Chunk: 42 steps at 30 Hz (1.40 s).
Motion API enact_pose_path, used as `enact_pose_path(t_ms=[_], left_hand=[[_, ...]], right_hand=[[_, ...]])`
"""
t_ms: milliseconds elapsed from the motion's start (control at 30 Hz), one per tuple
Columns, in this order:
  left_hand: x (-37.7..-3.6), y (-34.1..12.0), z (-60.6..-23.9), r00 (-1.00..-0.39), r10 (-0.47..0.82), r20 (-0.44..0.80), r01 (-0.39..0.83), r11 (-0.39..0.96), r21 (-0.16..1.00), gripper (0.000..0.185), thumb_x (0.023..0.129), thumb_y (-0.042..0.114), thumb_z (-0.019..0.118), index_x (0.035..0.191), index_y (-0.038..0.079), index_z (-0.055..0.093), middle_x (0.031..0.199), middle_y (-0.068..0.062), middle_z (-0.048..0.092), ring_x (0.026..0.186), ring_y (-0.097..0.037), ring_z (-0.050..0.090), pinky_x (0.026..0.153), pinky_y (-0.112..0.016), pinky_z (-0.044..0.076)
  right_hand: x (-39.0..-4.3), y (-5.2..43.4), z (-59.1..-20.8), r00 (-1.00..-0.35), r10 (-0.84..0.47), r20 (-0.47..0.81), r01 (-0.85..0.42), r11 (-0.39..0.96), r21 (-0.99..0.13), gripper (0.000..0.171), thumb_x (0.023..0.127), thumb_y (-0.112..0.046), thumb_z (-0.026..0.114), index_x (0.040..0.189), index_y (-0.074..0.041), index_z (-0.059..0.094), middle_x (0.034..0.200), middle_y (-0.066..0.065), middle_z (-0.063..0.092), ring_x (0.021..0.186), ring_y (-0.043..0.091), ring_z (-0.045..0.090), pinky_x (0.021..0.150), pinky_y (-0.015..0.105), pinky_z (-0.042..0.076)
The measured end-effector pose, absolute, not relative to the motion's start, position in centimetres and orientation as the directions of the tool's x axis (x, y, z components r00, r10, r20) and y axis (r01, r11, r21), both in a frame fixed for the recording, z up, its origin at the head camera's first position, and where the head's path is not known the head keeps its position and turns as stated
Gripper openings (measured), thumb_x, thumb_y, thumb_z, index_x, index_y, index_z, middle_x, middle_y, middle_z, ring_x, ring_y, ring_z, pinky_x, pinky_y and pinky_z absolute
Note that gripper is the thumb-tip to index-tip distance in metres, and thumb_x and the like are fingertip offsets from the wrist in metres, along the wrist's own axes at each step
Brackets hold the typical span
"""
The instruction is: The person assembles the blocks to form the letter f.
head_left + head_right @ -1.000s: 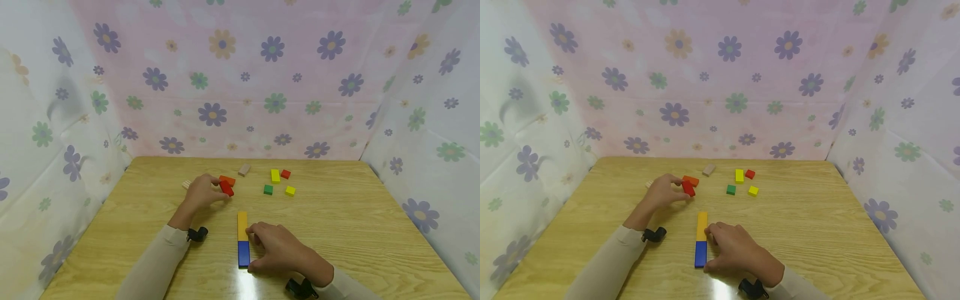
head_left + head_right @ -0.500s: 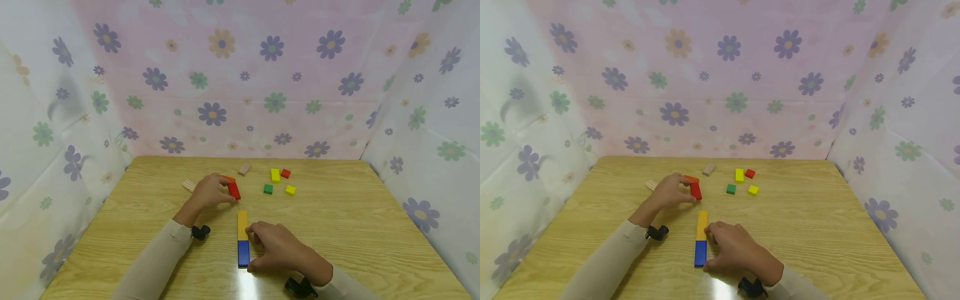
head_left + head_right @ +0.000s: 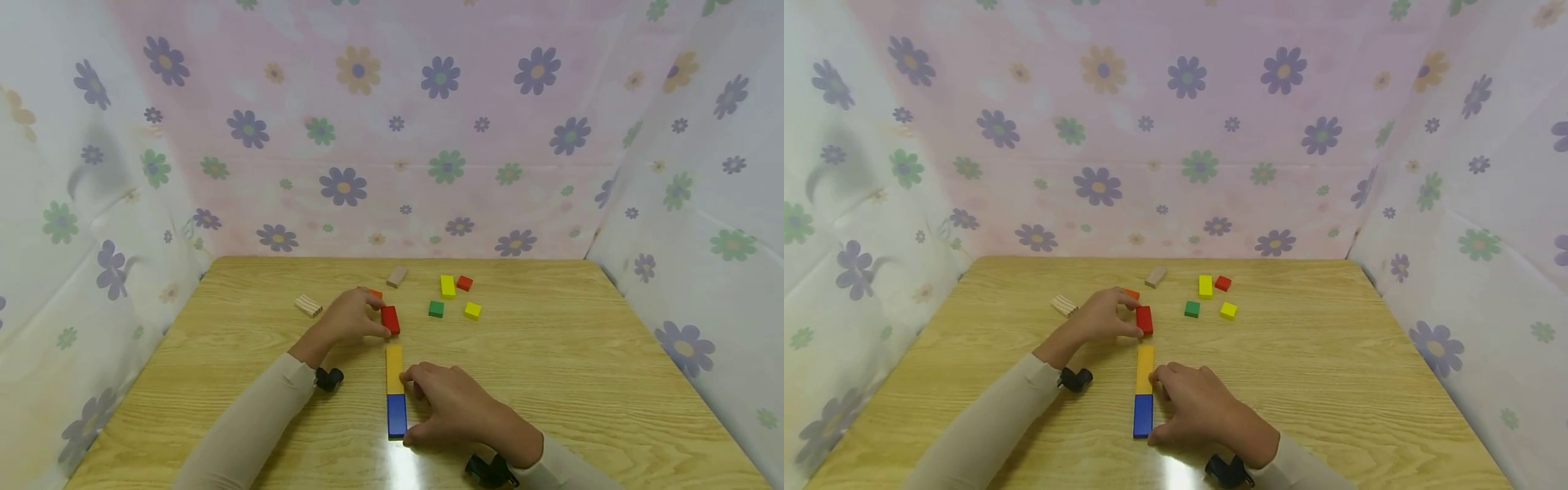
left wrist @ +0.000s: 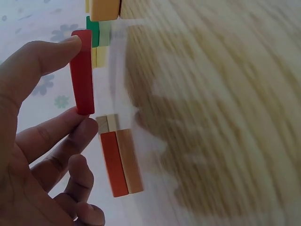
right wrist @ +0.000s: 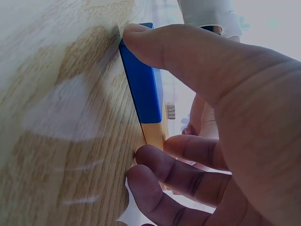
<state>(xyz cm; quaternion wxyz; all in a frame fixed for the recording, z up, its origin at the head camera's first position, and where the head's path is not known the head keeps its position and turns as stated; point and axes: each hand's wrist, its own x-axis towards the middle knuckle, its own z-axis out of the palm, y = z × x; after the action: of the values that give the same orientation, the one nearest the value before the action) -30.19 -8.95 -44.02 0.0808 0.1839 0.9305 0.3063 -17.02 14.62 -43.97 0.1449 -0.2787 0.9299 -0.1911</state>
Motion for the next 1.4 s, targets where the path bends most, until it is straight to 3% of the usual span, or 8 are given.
enact_pose_path(t_ms=[367, 700, 933, 1400], left_hand=[[-30.7, -8.8, -45.0, -0.886, 0.459, -0.062, 0.313, 0.691, 0.652, 0.058, 0.075, 0.033, 0.093, 0.126, 0.013, 0.074, 0.130, -0.005, 0.071, 0.125, -0.025, 0.062, 0.103, -0.045, 0.051], [-30.8, -9.0, -44.7, -0.880, 0.458, -0.126, 0.253, 0.676, 0.692, 0.063, 0.078, 0.035, 0.091, 0.132, 0.011, 0.070, 0.137, -0.005, 0.067, 0.133, -0.027, 0.057, 0.109, -0.047, 0.048], [-31.1, -9.2, -44.7, -0.890, 0.435, -0.138, 0.207, 0.654, 0.728, 0.049, 0.094, 0.035, 0.077, 0.134, 0.008, 0.069, 0.132, -0.006, 0.069, 0.118, -0.022, 0.065, 0.098, -0.042, 0.055], [-31.1, -9.0, -44.5, -0.909, 0.397, -0.130, 0.185, 0.662, 0.727, 0.027, 0.090, 0.021, 0.083, 0.113, 0.010, 0.078, 0.107, 0.000, 0.074, 0.093, -0.016, 0.065, 0.081, -0.034, 0.057]], right_hand=[[-17.0, 14.7, -44.0, -0.802, -0.575, -0.162, -0.458, 0.766, -0.451, 0.083, 0.071, -0.065, 0.086, 0.138, -0.023, 0.060, 0.098, -0.018, 0.058, 0.085, 0.000, 0.052, 0.081, 0.035, 0.043], [-16.9, 14.6, -43.7, -0.803, -0.572, -0.169, -0.449, 0.767, -0.458, 0.083, 0.071, -0.064, 0.087, 0.138, -0.023, 0.060, 0.099, -0.018, 0.060, 0.085, 0.001, 0.053, 0.084, 0.036, 0.046], [-16.9, 14.6, -43.8, -0.802, -0.573, -0.169, -0.453, 0.767, -0.454, 0.083, 0.071, -0.065, 0.086, 0.138, -0.023, 0.060, 0.099, -0.018, 0.060, 0.085, 0.000, 0.053, 0.084, 0.035, 0.046], [-16.9, 14.6, -43.8, -0.802, -0.571, -0.173, -0.450, 0.770, -0.453, 0.083, 0.071, -0.065, 0.086, 0.138, -0.023, 0.060, 0.100, -0.018, 0.060, 0.085, 0.000, 0.053, 0.079, 0.030, 0.045]])
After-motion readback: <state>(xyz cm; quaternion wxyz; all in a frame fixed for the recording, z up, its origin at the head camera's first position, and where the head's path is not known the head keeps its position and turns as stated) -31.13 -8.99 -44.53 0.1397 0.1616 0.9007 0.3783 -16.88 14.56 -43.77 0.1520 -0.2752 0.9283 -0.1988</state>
